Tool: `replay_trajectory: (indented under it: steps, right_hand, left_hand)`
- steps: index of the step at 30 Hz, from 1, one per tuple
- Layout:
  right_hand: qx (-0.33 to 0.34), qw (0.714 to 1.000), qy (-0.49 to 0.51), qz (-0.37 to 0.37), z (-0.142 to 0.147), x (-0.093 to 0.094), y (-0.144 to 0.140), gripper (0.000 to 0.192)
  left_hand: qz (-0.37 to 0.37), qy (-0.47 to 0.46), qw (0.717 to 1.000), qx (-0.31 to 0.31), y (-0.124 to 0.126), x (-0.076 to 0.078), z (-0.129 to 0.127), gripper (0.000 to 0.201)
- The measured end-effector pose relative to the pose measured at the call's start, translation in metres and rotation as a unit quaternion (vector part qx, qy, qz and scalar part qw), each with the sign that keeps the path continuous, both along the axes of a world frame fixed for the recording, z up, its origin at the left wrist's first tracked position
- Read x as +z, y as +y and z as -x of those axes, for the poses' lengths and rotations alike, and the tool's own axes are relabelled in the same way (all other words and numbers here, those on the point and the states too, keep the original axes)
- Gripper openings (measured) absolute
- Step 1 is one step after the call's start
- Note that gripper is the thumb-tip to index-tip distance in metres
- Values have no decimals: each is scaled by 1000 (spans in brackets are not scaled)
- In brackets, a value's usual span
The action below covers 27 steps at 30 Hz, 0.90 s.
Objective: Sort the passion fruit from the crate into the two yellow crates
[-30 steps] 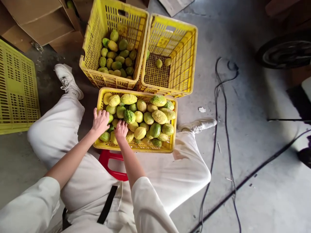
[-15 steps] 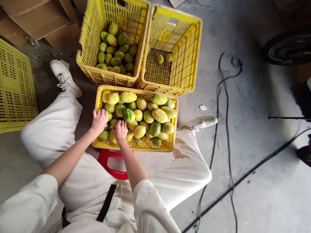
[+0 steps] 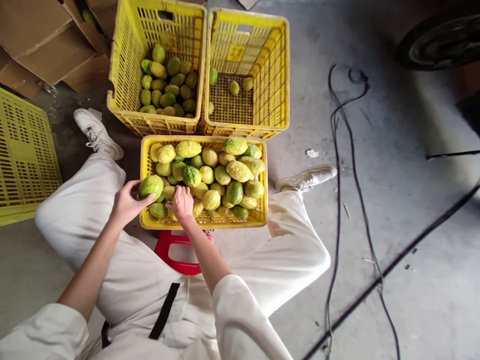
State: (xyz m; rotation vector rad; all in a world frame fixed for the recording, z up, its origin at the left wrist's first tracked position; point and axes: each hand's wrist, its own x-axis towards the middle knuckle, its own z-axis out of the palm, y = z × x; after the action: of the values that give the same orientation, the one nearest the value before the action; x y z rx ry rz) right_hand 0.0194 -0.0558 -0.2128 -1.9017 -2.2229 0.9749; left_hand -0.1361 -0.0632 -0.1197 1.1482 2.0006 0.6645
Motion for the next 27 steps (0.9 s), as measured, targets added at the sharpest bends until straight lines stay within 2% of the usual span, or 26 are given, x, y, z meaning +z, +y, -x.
replay_trajectory:
  steps: [2, 4, 6, 8, 11, 14, 16, 22, 25, 27]
  right_hand:
    - [-29, 998, 58, -14, -3, 12, -8, 47]
    - [-90, 986, 136, -17, -9, 26, -19, 47]
    - [-173, 955, 239, 12, -21, 41, -30, 45]
    - [-241, 896, 366, 76, -36, 56, -41, 42]
    - [-297, 774, 530, 177, -62, 77, -58, 37]
    - [-355, 668, 615, 222, -81, 93, -72, 32]
    - [-393, 621, 640, 224, -89, 99, -80, 32]
    - [-480, 530, 663, 220, -110, 98, -91, 35]
    - [-472, 527, 676, 205, -119, 95, -93, 37]
    - [-473, 536, 675, 183, -123, 93, -93, 38]
  left_hand:
    - [2, -141, 986, 86, -11, 10, 1, 49]
    - [7, -246, 957, 155, -23, 18, -1, 46]
    - [8, -319, 928, 190, -34, 23, -7, 41]
    - [4, -378, 903, 205, -46, 25, -15, 38]
    - [5, -456, 859, 234, -60, 22, -31, 38]
    - [28, -505, 821, 263, -69, 17, -51, 41]
    - [42, -524, 805, 275, -72, 14, -65, 43]
    - [107, -565, 754, 318, -82, 10, -87, 45]
    - [145, -569, 751, 302, -89, 9, -87, 46]
    - [137, -551, 767, 298, -92, 8, -86, 44]
